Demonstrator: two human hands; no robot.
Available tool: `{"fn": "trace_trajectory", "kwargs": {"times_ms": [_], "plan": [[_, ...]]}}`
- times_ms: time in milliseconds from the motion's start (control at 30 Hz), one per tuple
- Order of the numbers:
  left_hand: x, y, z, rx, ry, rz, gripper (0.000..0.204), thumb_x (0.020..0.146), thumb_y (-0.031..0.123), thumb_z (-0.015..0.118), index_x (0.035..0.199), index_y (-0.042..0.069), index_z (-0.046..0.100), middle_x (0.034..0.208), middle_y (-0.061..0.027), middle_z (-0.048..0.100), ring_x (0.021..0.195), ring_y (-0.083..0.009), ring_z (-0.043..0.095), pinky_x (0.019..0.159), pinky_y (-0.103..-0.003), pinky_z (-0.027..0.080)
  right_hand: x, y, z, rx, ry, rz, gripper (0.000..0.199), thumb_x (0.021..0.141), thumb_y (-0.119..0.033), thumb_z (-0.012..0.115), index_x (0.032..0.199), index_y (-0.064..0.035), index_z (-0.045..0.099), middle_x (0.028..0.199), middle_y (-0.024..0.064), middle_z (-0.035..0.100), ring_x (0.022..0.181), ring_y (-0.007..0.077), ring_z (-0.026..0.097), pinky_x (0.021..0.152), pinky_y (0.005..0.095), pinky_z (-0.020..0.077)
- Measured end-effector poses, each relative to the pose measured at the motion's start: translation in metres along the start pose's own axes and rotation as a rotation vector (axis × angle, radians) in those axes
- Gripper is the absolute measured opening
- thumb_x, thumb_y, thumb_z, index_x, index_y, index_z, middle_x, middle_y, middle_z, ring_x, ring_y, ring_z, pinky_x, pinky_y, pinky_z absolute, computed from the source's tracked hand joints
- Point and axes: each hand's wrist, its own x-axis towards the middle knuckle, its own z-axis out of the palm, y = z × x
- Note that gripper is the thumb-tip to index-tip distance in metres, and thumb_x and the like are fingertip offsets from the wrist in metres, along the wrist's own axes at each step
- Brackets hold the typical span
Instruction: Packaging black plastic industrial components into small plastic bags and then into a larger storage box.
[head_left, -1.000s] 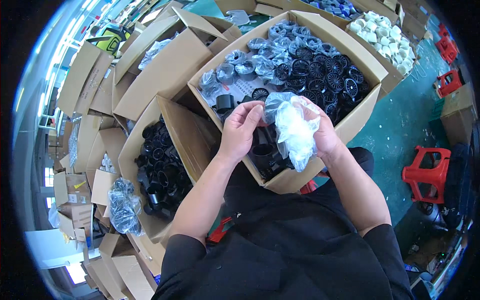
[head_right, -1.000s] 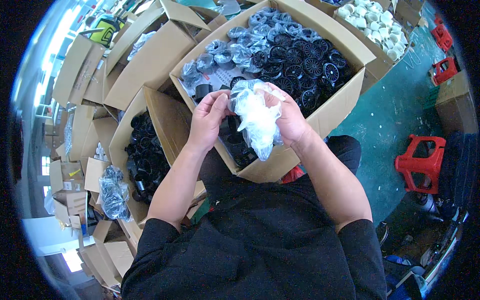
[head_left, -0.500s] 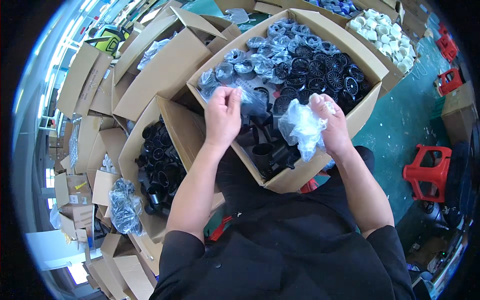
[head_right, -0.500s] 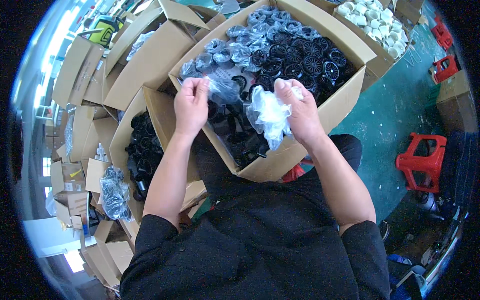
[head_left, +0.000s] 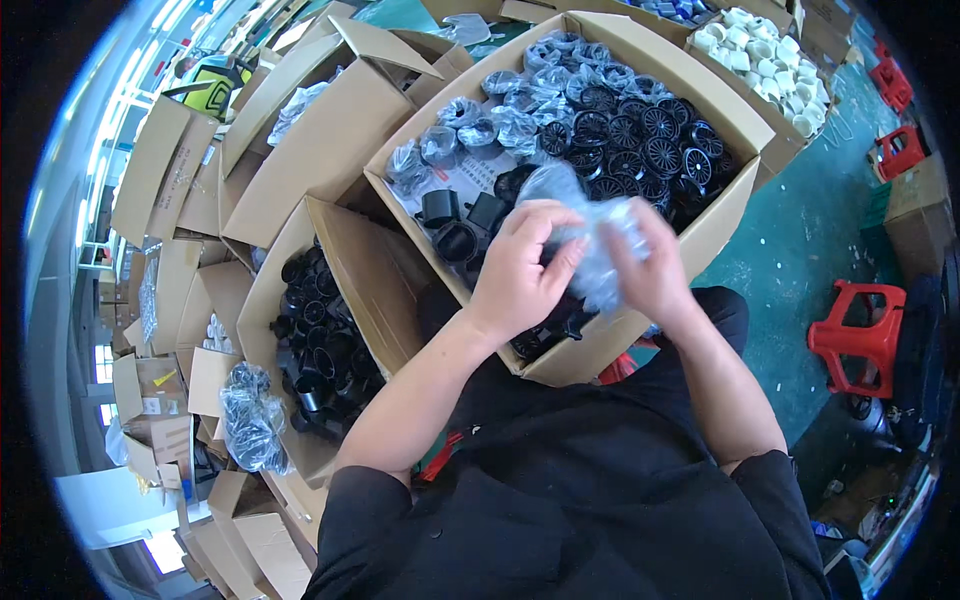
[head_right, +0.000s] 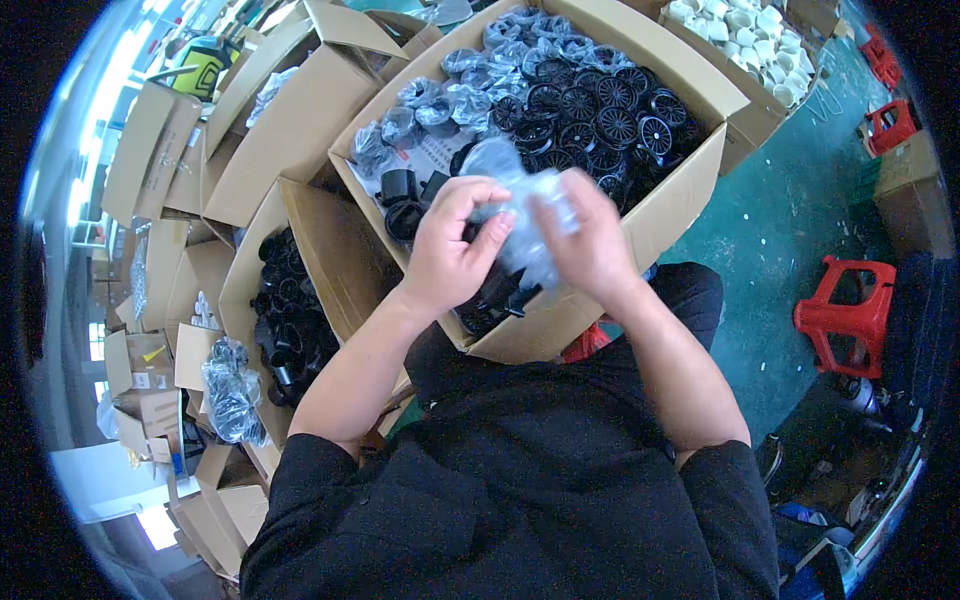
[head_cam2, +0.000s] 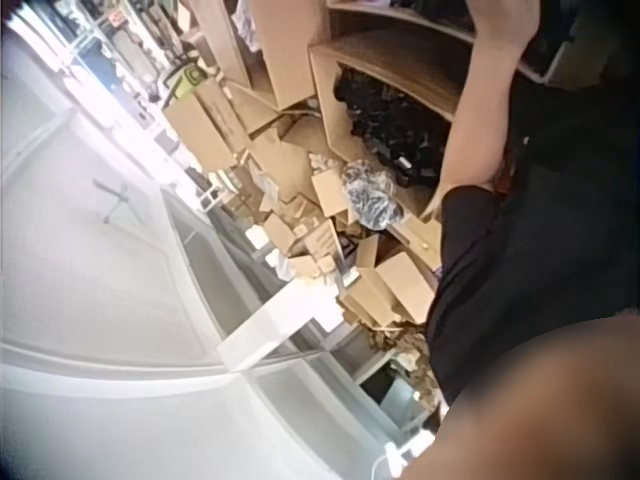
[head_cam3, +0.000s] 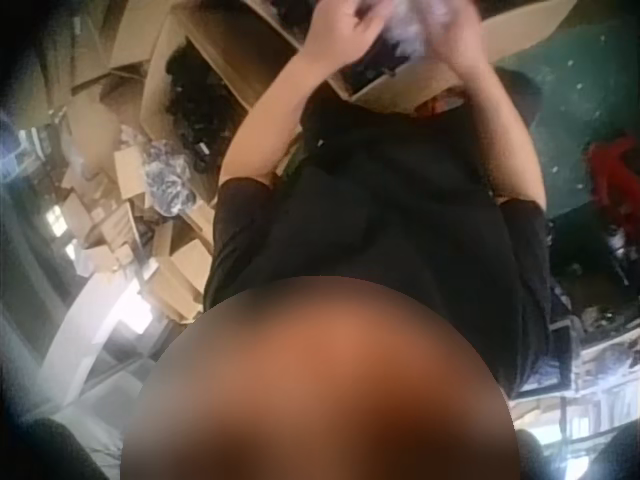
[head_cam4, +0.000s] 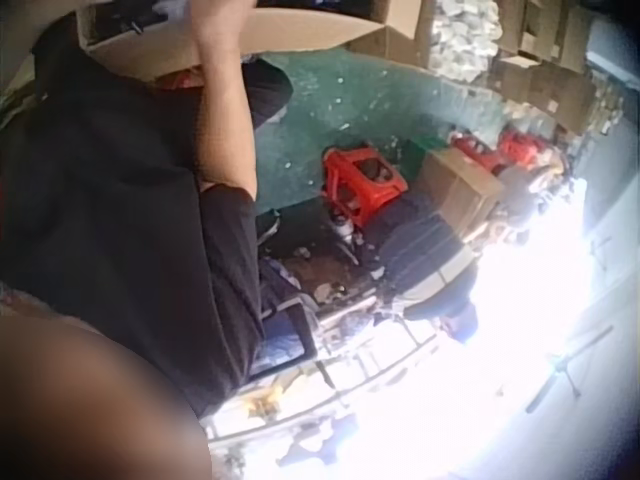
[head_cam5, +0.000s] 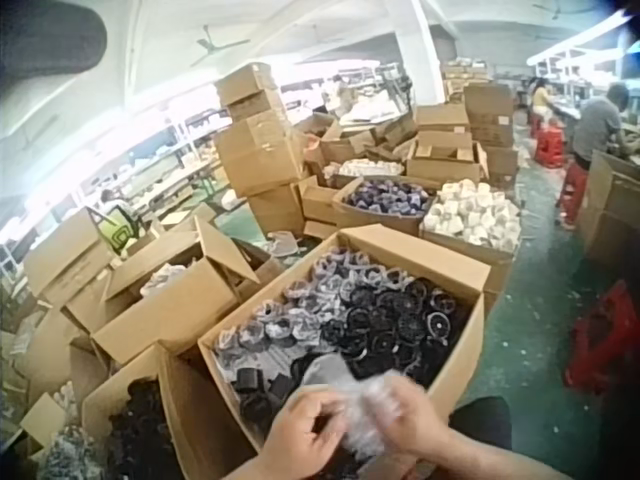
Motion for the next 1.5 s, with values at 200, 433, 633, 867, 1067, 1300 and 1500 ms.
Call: {"fn": "trace_trajectory", "kwargs": {"times_ms": [200, 433, 633, 867, 1067, 1300, 1500], "plan": [[-0.002, -0.018, 0.009, 0.48, -0.095, 0.218, 0.026, 0.081, 0.017, 0.074, 0.104, 0.005, 0.066, 0.107, -0.0102, 0.066, 0.107, -0.0279, 0.06, 0.096, -0.037, 0.047, 0.02, 0.023, -0.037, 0.482, 0.523, 0.412, 0.013, 0.099, -0.012, 0.058, 0.107, -0.0037, 0.062, 0.093, 0.0065, 0.065, 0.077, 0.0123, 0.058, 0.068, 0.0262, 0.0484], [0.011, -0.061, -0.028, 0.624, -0.04, 0.104, 0.027, 0.076, 0.01, 0.071, 0.102, 0.007, 0.066, 0.11, -0.0091, 0.065, 0.109, -0.0308, 0.06, 0.1, -0.04, 0.044, 0.037, 0.023, -0.036, 0.575, 0.617, 0.375, 0.018, 0.097, -0.015, 0.059, 0.108, -0.0012, 0.062, 0.095, 0.0073, 0.063, 0.079, 0.012, 0.055, 0.069, 0.0261, 0.0468], [0.023, -0.041, -0.01, 0.604, 0.107, 0.235, 0.02, 0.078, 0.002, 0.064, 0.097, 0.007, 0.067, 0.109, -0.0083, 0.065, 0.11, -0.0309, 0.059, 0.1, -0.04, 0.044, 0.034, 0.033, -0.028, 0.486, 0.595, 0.322, 0.016, 0.096, -0.013, 0.061, 0.109, -0.0039, 0.058, 0.094, 0.0066, 0.062, 0.078, 0.0115, 0.055, 0.069, 0.0253, 0.0478], [0.026, -0.047, 0.015, 0.769, -0.244, 0.212, 0.02, 0.081, 0.013, 0.067, 0.101, 0.009, 0.07, 0.123, -0.0115, 0.063, 0.124, -0.0342, 0.053, 0.104, -0.046, 0.041, 0.032, 0.032, -0.025, 0.356, 0.578, 0.275, 0.017, 0.096, -0.01, 0.061, 0.11, -0.0073, 0.053, 0.09, 0.0055, 0.062, 0.075, 0.0109, 0.055, 0.067, 0.0249, 0.0484], [0.026, -0.08, 0.001, 1.022, -0.118, 0.127, 0.027, 0.077, 0.018, 0.069, 0.101, 0.007, 0.069, 0.121, -0.0143, 0.059, 0.129, -0.0401, 0.046, 0.106, -0.054, 0.037, 0.032, 0.034, -0.025, 0.308, 0.563, 0.28, 0.018, 0.096, -0.011, 0.061, 0.112, -0.0079, 0.053, 0.09, 0.0054, 0.061, 0.075, 0.0109, 0.055, 0.065, 0.0251, 0.0483], [0.028, -0.061, 0.031, 0.841, -0.155, 0.176, 0.023, 0.078, 0.02, 0.071, 0.096, 0.006, 0.068, 0.121, -0.0139, 0.06, 0.129, -0.0393, 0.047, 0.108, -0.053, 0.037, 0.032, 0.032, -0.025, 0.353, 0.53, 0.251, 0.02, 0.096, -0.013, 0.062, 0.113, -0.0065, 0.055, 0.091, 0.0065, 0.062, 0.074, 0.0113, 0.055, 0.063, 0.0253, 0.0482], [0.02, -0.074, 0.035, 0.948, -0.17, 0.213, 0.018, 0.079, 0.019, 0.072, 0.092, 0.008, 0.066, 0.119, -0.0118, 0.062, 0.127, -0.0381, 0.05, 0.105, -0.05, 0.038, 0.03, 0.032, -0.024, 0.296, 0.504, 0.277, 0.019, 0.096, -0.013, 0.063, 0.113, -0.0052, 0.057, 0.091, 0.0071, 0.063, 0.074, 0.012, 0.056, 0.063, 0.0261, 0.0487]]}}
